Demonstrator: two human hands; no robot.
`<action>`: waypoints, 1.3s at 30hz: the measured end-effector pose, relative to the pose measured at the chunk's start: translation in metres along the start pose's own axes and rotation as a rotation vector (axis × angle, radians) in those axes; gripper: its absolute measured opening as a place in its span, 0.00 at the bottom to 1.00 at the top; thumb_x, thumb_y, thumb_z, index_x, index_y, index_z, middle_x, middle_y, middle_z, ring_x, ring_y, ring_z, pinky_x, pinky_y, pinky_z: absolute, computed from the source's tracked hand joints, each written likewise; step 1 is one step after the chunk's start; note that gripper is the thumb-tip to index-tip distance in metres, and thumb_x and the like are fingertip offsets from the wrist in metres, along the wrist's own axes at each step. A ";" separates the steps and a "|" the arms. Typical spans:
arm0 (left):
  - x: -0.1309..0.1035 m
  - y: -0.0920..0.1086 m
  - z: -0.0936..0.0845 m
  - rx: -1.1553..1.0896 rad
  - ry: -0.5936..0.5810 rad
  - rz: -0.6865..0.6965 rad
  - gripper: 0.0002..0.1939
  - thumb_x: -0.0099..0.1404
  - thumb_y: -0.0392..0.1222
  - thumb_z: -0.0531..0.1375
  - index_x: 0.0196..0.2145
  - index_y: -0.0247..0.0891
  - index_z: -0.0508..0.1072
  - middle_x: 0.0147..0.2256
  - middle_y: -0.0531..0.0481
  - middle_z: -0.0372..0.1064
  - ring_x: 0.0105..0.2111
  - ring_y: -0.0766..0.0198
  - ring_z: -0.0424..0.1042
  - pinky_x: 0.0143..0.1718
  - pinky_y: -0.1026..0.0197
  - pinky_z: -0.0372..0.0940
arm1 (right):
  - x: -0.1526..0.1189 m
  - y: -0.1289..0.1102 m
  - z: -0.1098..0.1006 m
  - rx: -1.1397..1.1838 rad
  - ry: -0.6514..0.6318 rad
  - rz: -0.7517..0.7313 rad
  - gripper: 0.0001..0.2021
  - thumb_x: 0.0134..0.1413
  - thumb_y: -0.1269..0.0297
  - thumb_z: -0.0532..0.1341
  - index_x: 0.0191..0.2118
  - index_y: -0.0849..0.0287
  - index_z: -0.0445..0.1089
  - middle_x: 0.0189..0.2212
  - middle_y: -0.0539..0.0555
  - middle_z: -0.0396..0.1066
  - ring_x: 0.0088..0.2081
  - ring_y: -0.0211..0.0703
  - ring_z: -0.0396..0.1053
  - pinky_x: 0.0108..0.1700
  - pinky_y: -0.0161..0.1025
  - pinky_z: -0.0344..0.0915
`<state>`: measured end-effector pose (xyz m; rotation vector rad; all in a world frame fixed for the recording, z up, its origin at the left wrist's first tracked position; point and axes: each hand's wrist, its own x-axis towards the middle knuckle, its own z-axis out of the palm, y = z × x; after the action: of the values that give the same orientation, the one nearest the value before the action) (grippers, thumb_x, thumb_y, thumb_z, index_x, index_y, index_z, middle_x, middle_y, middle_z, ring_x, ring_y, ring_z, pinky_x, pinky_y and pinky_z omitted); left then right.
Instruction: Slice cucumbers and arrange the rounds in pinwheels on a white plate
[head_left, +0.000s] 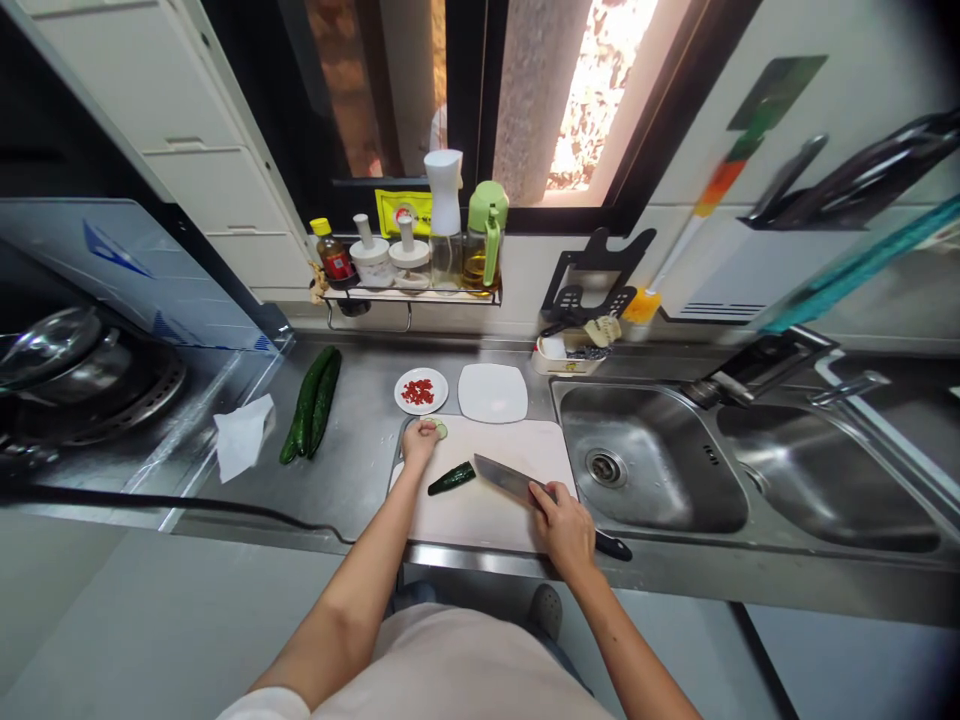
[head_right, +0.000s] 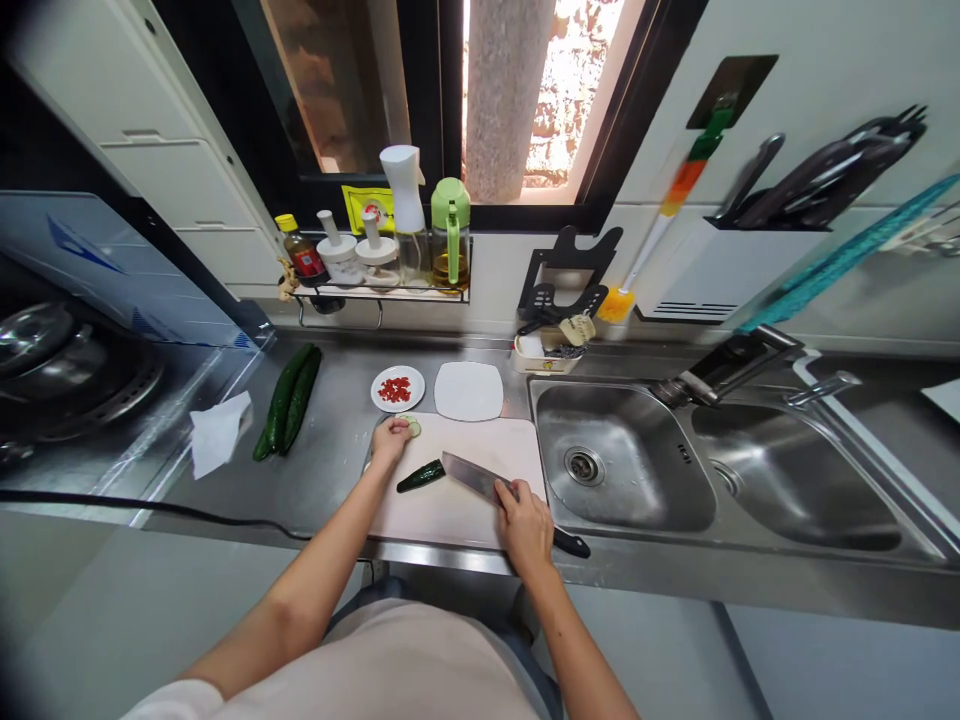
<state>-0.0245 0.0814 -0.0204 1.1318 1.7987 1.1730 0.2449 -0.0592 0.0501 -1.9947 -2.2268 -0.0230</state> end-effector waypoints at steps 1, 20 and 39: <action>0.001 0.001 0.001 0.036 -0.002 -0.020 0.10 0.50 0.43 0.64 0.31 0.36 0.72 0.23 0.53 0.70 0.22 0.69 0.66 0.29 0.65 0.61 | 0.000 0.000 0.000 -0.002 -0.001 0.004 0.19 0.53 0.71 0.56 0.50 0.49 0.70 0.42 0.52 0.66 0.33 0.36 0.62 0.36 0.35 0.54; -0.005 0.004 -0.008 0.587 0.031 0.251 0.10 0.60 0.42 0.59 0.38 0.42 0.77 0.38 0.43 0.69 0.41 0.54 0.66 0.42 0.56 0.60 | -0.003 0.000 0.004 0.040 0.005 0.013 0.19 0.52 0.71 0.56 0.50 0.50 0.70 0.41 0.53 0.66 0.32 0.37 0.63 0.36 0.34 0.56; -0.048 0.000 -0.022 0.382 0.020 0.285 0.11 0.61 0.41 0.56 0.39 0.41 0.76 0.38 0.46 0.69 0.35 0.60 0.69 0.41 0.58 0.63 | 0.003 -0.007 -0.002 0.131 -0.047 0.186 0.16 0.56 0.69 0.55 0.50 0.53 0.69 0.38 0.51 0.67 0.30 0.34 0.64 0.31 0.33 0.51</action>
<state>-0.0258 0.0298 -0.0087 1.6445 1.9776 1.0206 0.2382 -0.0572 0.0535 -2.1404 -2.0019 0.1876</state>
